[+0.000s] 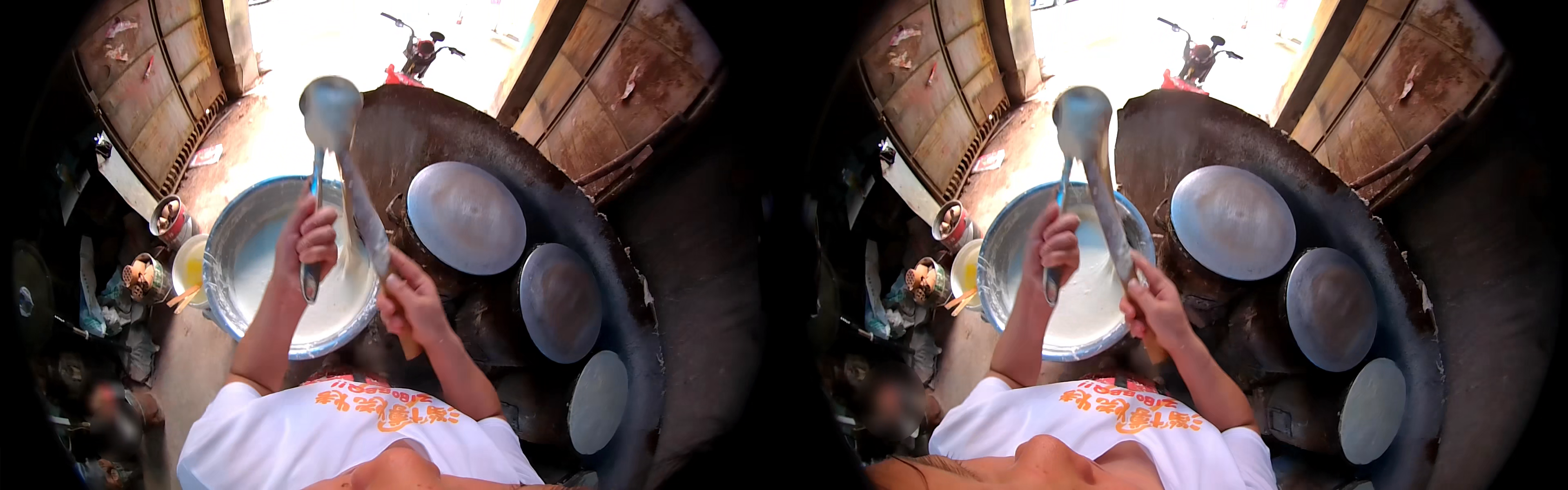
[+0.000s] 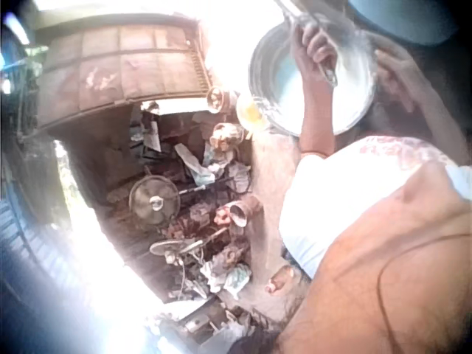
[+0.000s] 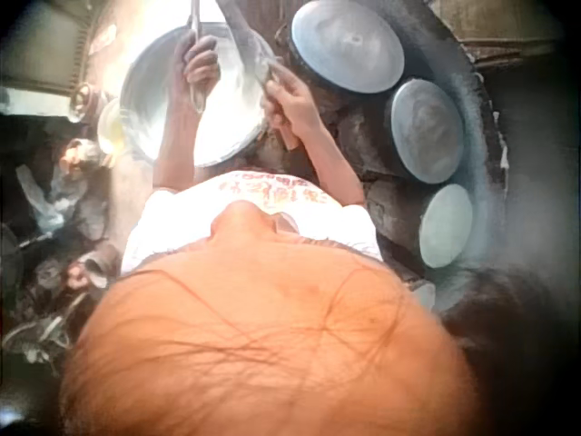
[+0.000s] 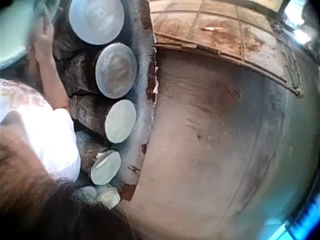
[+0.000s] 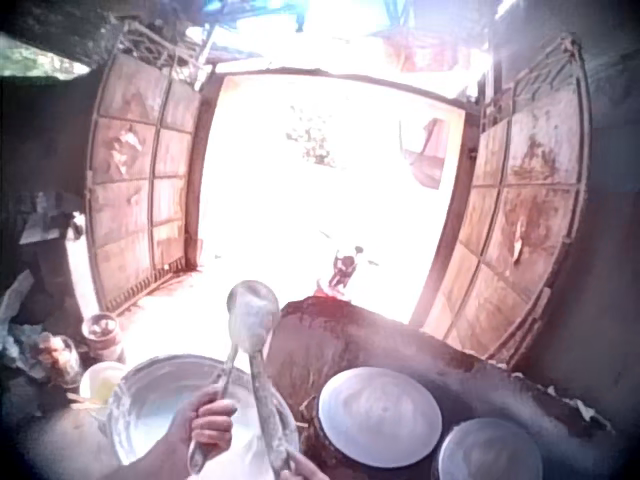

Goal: The person spreads batter onto heated circular plates using a ladle and a stick to form thin sheets, then peels the cooked sheets off by hand and stacks them.

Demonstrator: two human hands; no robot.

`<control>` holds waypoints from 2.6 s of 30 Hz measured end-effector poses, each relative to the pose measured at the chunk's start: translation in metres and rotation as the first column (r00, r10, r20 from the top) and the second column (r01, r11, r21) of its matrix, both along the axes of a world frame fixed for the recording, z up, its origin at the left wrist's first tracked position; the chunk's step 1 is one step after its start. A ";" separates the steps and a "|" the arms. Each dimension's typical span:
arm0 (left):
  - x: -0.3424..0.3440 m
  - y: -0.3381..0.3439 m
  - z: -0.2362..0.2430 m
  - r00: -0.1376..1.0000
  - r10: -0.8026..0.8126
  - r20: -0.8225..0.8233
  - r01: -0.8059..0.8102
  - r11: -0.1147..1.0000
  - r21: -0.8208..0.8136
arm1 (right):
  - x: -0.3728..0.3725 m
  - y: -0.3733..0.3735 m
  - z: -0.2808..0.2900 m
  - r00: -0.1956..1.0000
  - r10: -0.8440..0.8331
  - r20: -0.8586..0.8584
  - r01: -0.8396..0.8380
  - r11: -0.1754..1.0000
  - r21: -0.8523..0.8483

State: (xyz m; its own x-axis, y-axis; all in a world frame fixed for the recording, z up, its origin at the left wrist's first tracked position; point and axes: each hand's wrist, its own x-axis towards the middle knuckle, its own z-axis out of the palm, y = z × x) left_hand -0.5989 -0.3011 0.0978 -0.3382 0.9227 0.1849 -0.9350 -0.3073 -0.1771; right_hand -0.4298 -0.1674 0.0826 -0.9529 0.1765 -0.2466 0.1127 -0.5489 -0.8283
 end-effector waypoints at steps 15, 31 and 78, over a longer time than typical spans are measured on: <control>-0.032 -0.062 -0.008 0.936 -0.325 0.139 0.350 0.903 -0.248 | 0.033 -0.035 -0.036 0.989 -0.148 0.016 0.148 0.963 -0.227; 0.234 0.252 0.054 0.379 -0.900 0.215 0.898 0.414 0.149 | 0.226 0.040 -0.131 0.225 -0.758 -0.612 0.449 -0.477 0.756; 0.247 0.475 -0.130 -0.090 -0.612 -0.786 -0.152 0.788 -0.597 | 0.285 0.288 -0.168 -0.096 -0.966 -0.241 -0.045 -0.238 0.970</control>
State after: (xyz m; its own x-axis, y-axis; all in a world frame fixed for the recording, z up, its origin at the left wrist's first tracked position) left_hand -0.3519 0.1735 -0.0327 0.0724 0.9464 -0.3149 -0.0441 0.3184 0.9469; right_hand -0.1451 0.1210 -0.0858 0.3290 0.8524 0.4064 0.8376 -0.0646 -0.5425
